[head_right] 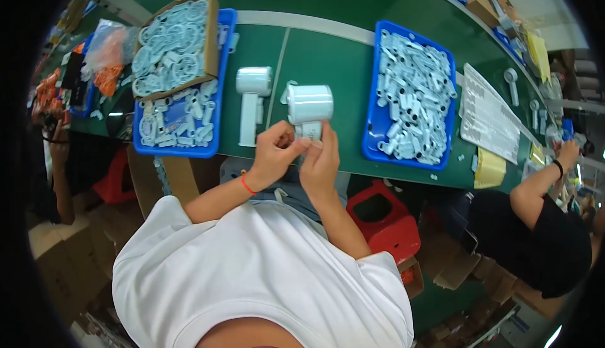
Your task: Assembling handheld hair dryers on a factory production line by fitting plastic housing components together.
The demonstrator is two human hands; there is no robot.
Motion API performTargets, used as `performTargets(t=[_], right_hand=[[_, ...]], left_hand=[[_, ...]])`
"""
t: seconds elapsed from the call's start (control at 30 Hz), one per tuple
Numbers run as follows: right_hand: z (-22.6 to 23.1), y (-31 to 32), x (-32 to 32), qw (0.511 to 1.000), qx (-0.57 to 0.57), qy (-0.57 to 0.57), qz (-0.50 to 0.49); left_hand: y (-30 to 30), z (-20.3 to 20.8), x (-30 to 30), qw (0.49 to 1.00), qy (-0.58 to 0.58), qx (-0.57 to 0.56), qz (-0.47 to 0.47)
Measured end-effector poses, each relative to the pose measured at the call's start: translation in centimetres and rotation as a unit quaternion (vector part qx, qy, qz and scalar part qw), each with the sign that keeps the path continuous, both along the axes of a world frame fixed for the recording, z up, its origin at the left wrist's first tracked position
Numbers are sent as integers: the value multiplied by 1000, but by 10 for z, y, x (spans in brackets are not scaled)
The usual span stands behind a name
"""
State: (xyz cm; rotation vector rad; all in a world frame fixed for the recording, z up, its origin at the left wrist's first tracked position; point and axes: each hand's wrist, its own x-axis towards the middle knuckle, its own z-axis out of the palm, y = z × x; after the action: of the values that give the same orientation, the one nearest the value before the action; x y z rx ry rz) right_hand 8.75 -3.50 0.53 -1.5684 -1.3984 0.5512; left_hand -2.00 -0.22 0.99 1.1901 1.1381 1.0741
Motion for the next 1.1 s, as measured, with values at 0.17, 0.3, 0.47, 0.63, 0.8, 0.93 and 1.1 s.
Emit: performTargets(t=[0.17,0.3,0.47,0.63,0.8,0.93,1.1], right_hand=[[-10,-7,-2,1000,8,-26,-5],[1,-8,-5,997,-28,72,-14],[9,1,-4,987,-42,150,-43],[20,7,-1,980,-36,197,6],[22,7,1,978,-2,204,46],[23,4,5,974,-6,221,40],[25,13,7,903,-70,422,44]], left_hand=[[-14,-5,-4,999,-42,2,-1],[-16,-2,-4,999,-38,2,-22],[9,12,-17,962,168,203,-77],[17,36,-27,958,168,86,-214],[17,43,-26,962,166,58,-207],[8,48,-28,958,178,138,-180],[-2,37,-23,978,43,71,-189]])
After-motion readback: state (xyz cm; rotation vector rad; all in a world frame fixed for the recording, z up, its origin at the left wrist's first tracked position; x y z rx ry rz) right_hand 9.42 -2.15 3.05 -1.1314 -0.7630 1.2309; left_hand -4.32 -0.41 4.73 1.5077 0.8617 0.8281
